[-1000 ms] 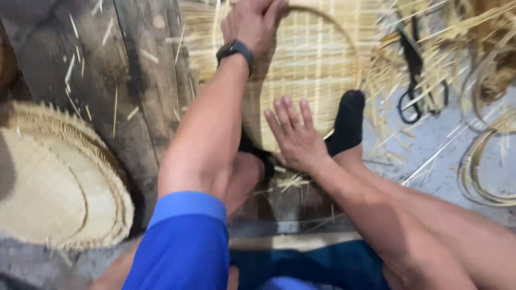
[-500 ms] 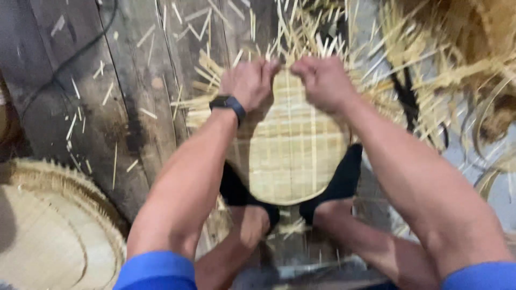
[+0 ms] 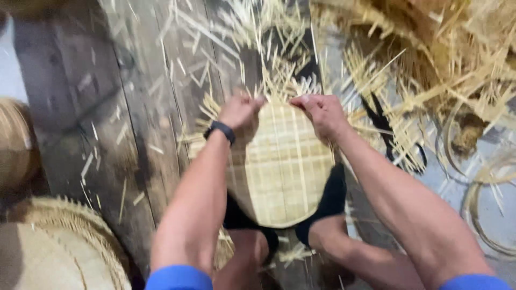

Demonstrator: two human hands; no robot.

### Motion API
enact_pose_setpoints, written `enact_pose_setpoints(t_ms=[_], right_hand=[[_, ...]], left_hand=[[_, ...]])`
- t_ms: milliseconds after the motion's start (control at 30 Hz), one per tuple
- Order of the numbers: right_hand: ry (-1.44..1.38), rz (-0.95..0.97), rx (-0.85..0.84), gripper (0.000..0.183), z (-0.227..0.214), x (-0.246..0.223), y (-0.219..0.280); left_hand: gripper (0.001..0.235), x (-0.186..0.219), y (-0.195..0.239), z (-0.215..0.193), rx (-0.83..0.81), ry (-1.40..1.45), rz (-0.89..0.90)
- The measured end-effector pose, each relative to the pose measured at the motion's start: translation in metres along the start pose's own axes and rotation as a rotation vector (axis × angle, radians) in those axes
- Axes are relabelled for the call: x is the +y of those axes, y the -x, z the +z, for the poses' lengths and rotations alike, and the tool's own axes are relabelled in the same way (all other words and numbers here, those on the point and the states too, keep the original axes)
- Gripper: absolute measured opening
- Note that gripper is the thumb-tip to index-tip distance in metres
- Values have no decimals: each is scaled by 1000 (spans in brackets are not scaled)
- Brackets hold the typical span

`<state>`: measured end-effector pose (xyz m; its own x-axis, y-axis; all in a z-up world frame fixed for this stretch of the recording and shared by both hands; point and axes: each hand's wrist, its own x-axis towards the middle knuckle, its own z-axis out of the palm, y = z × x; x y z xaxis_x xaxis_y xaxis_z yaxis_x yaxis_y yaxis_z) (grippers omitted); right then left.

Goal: The person sits on the floor assembling round bamboo steamer trays. They press a woven bamboo mat into a bamboo rim, trim the protruding mat edges with scissors, and work the rim around the mat to secure it, setting finished trays aside.

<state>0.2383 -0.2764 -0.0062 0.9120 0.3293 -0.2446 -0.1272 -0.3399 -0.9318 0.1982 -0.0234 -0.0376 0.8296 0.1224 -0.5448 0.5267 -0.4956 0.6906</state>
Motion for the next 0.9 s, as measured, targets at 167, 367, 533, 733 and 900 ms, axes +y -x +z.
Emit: enact_pose_setpoints(t_ms=[167,367,533,733,900], right_hand=[[-453,-110,-231,23,78,-68,-15],[606,82,-344,29,110,-87,-17],[864,223,-387,46,127,-82,-22],[500,-467,-166,36,102,-23,-12],[861,-388,-207,39,-55,-162,95]], left_hand=[[45,-23,27,6,170,108,43],[49,-45,99,14,598,-200,134],[64,-71,77,14,426,41,-114],[59,-123,41,37,425,272,-28],[37,-101,87,35,665,472,-9]])
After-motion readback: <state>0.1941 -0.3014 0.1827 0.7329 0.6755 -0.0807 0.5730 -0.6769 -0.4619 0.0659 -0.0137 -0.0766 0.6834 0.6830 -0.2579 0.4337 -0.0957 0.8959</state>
